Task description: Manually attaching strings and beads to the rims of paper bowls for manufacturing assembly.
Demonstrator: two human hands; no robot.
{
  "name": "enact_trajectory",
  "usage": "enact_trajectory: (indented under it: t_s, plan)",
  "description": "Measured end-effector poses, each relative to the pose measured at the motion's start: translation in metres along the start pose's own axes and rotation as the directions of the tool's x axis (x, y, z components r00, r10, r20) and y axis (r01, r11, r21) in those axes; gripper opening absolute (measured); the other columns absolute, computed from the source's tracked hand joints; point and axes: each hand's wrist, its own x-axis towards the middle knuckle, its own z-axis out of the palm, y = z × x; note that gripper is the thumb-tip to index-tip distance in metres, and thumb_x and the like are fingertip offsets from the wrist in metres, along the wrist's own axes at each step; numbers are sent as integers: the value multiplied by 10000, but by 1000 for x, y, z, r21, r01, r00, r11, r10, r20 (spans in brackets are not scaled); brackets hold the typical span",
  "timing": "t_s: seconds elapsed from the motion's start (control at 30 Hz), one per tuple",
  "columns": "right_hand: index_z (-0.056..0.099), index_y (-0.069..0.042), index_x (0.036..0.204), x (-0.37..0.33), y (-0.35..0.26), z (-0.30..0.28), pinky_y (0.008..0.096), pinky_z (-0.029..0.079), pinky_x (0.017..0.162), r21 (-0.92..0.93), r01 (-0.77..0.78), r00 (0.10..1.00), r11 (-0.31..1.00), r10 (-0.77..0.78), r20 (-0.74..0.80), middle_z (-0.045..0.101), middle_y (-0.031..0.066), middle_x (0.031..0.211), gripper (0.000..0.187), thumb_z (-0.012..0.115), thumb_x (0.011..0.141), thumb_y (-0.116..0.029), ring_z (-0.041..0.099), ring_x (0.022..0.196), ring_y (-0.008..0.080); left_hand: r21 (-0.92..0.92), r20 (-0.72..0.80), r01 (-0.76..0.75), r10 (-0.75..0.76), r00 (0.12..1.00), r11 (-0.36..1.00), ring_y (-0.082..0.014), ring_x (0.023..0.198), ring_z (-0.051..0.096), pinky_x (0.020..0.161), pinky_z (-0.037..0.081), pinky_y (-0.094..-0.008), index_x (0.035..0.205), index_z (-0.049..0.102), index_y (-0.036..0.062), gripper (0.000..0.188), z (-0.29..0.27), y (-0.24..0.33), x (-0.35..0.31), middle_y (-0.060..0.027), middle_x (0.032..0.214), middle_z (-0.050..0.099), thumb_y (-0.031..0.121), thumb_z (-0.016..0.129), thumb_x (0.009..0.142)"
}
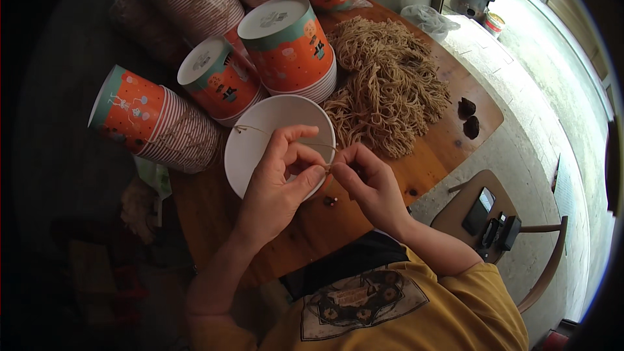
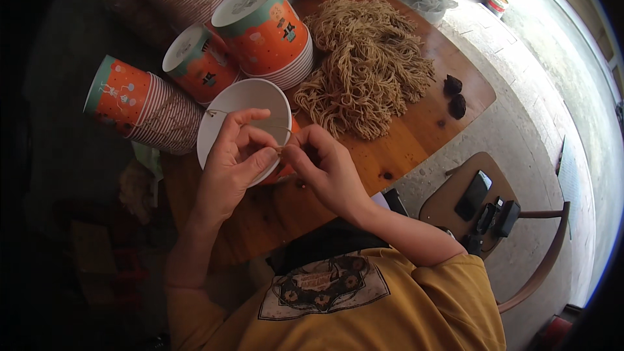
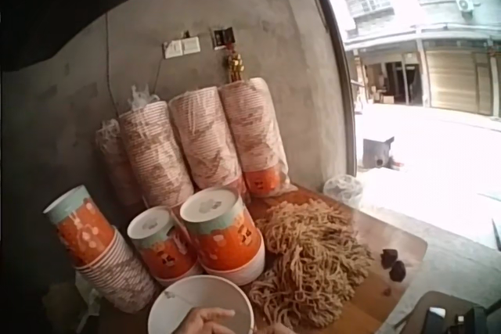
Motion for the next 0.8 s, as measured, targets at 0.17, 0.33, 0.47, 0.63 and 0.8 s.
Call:
enact_trajectory:
  t_s: [0.17,0.33,0.47,0.63,0.8]
  plan:
    - [544,-56,945,-1,-1,-2,168,378,559,184,-219,975,958,211,65,518,-60,809,175,564,945,-229,447,643,6,-147,32,141,-138,990,979,-75,893,556,843,450,-224,1248,438,48,406,-3,2,2,-33,933,590,6,591,875]
    - [542,-47,948,2,0,-2,163,394,618,77,-133,991,988,130,43,528,-51,817,145,590,928,-183,478,710,9,-173,34,148,-144,989,974,-74,880,556,829,468,-225,1204,436,26,346,-3,-1,2,-45,954,594,0,576,889]
    - [526,-42,968,4,4,-2,167,414,702,-3,-51,999,999,51,-10,545,-41,836,141,630,896,-104,499,799,12,-204,38,154,-150,988,967,-68,875,550,828,464,-224,1185,448,29,333,-4,-3,3,-39,944,594,-3,583,882]
    - [532,-60,974,7,8,1,207,415,502,-50,102,988,994,-107,-112,564,-11,670,169,656,869,-106,510,572,31,-212,28,207,-206,978,955,-66,870,556,837,454,-220,1164,476,44,338,-5,-2,6,-20,896,595,-1,606,855]
    - [561,-99,1001,7,5,-7,251,416,466,-457,230,959,859,-279,-42,546,19,611,204,683,838,-113,541,511,90,-190,32,179,-176,984,965,-58,854,542,812,455,-211,1164,458,28,314,-6,-4,6,-20,900,590,8,592,881]
